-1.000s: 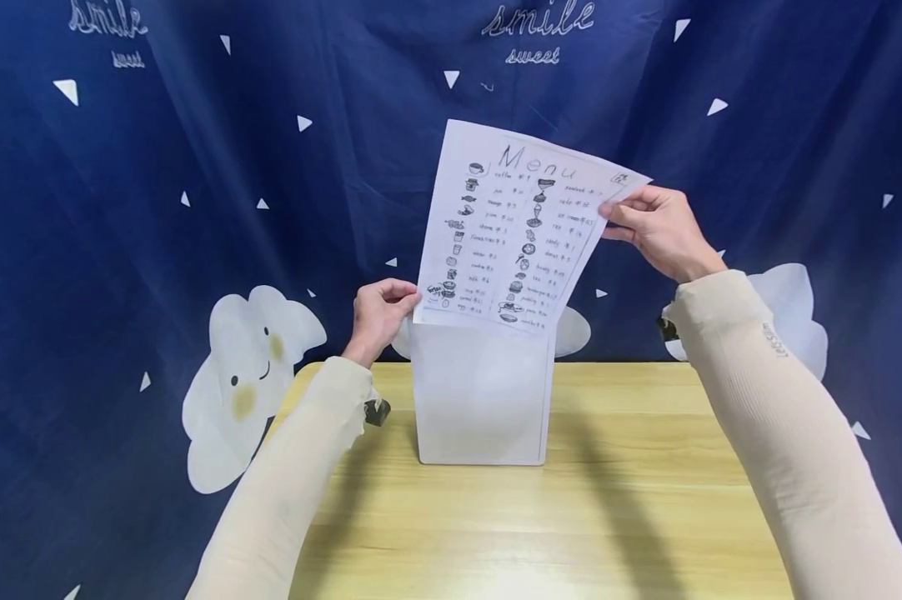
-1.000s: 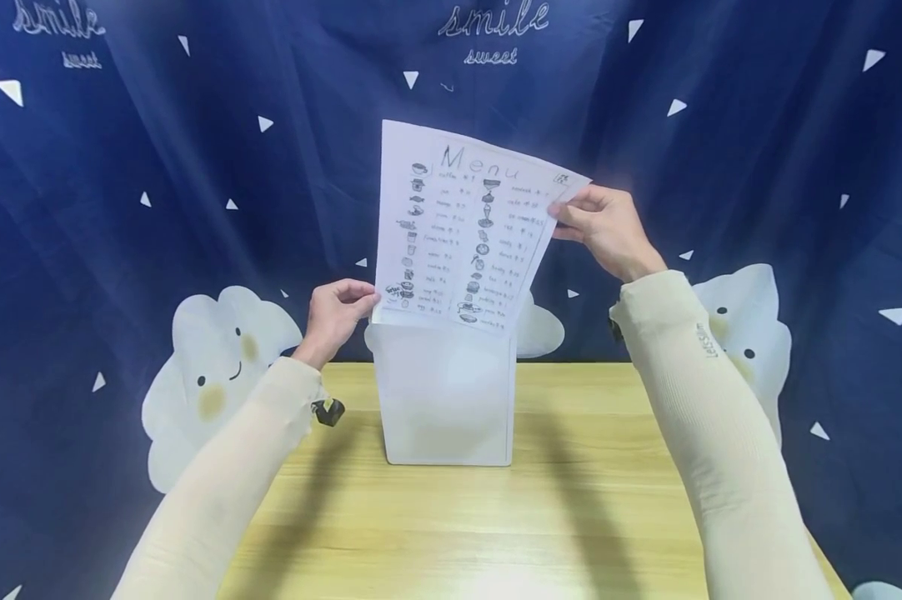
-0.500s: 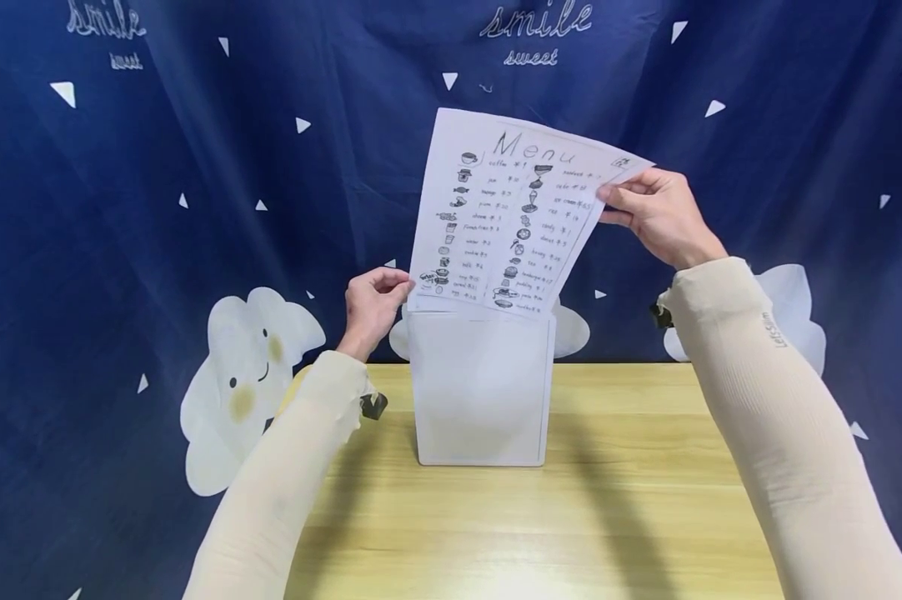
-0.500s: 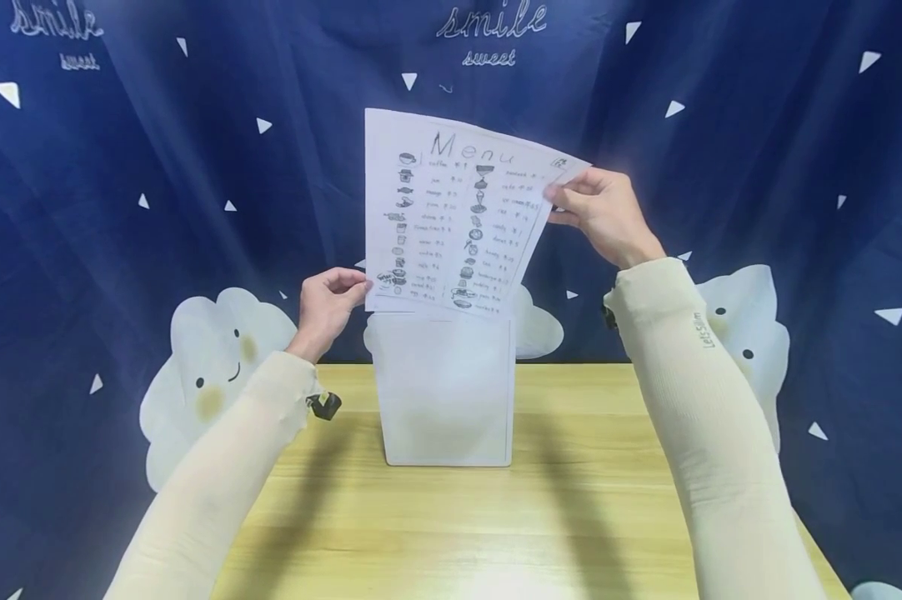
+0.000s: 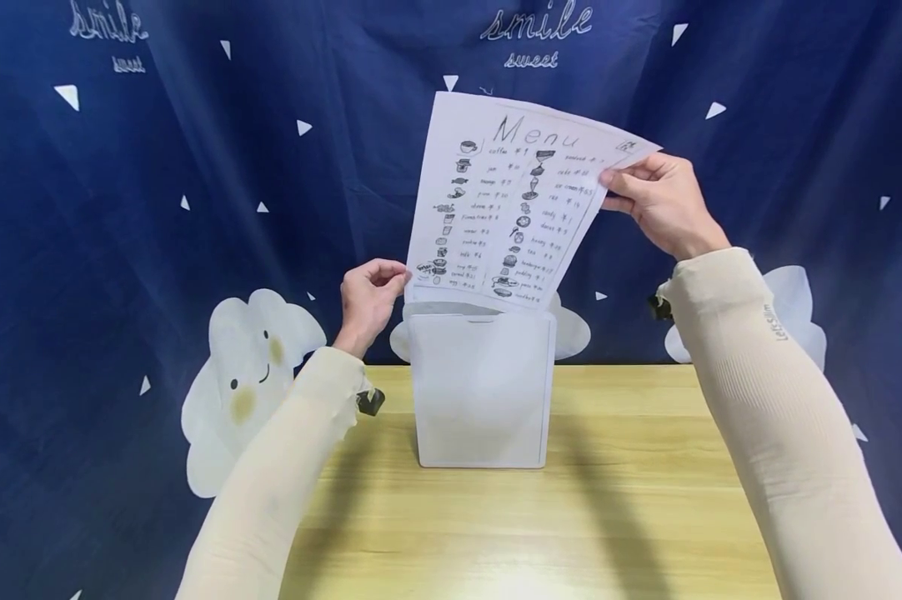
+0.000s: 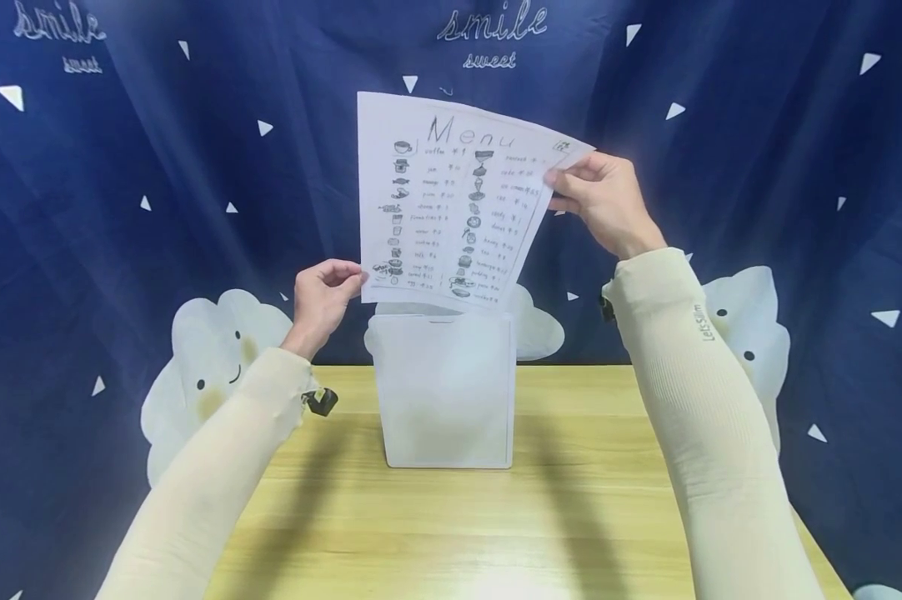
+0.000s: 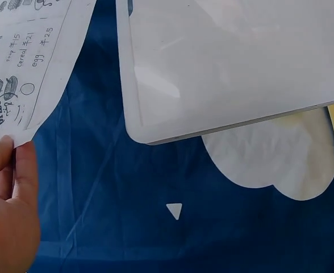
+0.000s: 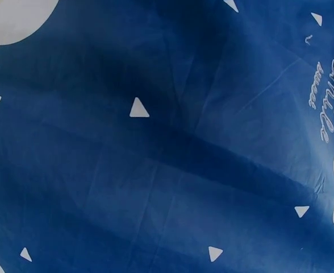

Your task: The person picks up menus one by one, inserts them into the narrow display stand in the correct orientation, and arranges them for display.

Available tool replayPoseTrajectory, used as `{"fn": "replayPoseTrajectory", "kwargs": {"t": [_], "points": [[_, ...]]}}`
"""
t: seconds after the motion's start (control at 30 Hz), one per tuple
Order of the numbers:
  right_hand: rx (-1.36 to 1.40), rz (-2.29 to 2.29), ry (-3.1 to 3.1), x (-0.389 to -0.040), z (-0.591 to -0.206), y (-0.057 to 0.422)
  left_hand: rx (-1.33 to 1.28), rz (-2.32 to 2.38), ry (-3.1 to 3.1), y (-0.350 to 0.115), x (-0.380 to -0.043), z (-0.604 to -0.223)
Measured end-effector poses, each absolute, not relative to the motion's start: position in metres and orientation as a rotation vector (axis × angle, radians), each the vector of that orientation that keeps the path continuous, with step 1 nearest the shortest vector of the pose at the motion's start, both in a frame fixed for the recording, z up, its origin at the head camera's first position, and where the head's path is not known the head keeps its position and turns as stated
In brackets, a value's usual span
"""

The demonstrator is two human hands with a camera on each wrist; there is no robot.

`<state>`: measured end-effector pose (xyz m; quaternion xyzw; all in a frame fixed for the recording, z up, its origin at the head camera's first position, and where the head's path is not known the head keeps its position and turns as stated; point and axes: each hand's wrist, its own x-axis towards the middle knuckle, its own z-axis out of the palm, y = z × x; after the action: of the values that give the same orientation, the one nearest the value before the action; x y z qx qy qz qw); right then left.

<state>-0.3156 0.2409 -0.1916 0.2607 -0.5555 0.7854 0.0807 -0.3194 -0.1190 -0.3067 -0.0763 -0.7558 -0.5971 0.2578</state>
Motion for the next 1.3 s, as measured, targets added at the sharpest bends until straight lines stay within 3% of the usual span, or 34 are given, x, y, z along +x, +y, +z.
{"fn": "replayPoseTrajectory", "kwargs": {"t": [1.3], "points": [[0.799, 2.360, -1.572, -0.3166, -0.1879, 0.2413, -0.225, -1.508, -2.123, -0.1190, -0.3130, -0.3009]]}}
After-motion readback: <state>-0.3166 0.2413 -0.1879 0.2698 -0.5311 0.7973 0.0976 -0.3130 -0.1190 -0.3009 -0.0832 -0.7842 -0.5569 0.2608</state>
